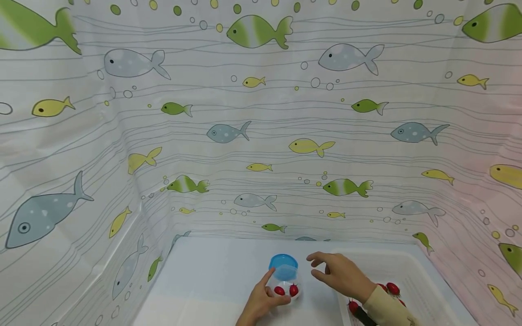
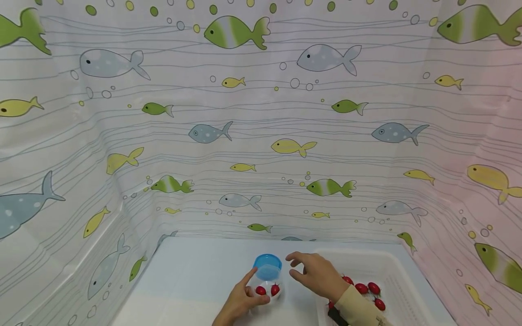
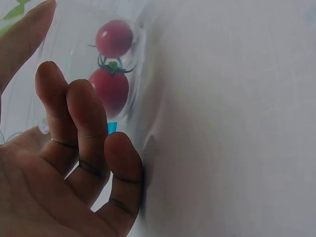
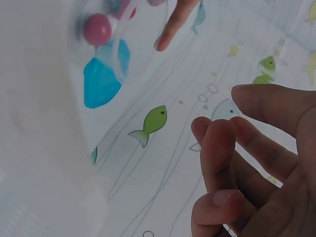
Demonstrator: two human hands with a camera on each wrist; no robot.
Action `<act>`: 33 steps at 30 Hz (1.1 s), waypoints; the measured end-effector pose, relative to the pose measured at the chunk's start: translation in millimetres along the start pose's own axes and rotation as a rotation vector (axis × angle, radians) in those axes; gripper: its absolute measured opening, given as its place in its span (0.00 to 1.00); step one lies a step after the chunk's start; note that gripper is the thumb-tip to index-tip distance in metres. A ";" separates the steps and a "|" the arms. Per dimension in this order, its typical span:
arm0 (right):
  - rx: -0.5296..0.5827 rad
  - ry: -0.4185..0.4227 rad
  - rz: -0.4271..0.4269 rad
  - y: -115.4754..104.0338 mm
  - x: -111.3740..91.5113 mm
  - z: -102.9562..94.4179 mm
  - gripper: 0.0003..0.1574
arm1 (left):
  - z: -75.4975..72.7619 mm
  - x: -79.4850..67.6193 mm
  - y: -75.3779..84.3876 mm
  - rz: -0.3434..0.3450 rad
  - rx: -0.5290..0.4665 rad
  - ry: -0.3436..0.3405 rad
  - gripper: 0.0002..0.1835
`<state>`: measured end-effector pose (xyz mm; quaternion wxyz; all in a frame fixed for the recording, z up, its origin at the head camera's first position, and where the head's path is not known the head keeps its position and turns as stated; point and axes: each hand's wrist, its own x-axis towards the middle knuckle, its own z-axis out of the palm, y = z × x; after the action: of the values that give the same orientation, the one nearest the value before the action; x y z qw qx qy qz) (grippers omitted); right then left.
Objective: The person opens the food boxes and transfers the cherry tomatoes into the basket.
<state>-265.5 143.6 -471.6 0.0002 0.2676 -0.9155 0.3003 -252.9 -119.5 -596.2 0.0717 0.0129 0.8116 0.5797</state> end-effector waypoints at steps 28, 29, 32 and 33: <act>0.017 -0.115 0.013 -10.4 65.3 30.0 0.14 | -4.8 -3.3 0.7 0.050 -0.026 -0.045 0.54; 0.022 -0.128 0.008 -10.3 66.2 30.7 0.14 | -4.8 -3.2 0.9 0.052 -0.028 -0.045 0.54; 0.045 -0.173 -0.009 -10.0 68.8 34.3 0.14 | -4.0 -3.2 0.6 0.058 -0.028 -0.045 0.54; 0.048 -0.185 -0.013 -9.9 69.5 36.0 0.14 | -3.6 -3.2 0.4 0.060 -0.028 -0.044 0.53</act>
<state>-314.4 83.1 -484.5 -0.0889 0.3003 -0.9024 0.2960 -250.2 -123.0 -594.3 0.0724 0.0492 0.8010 0.5922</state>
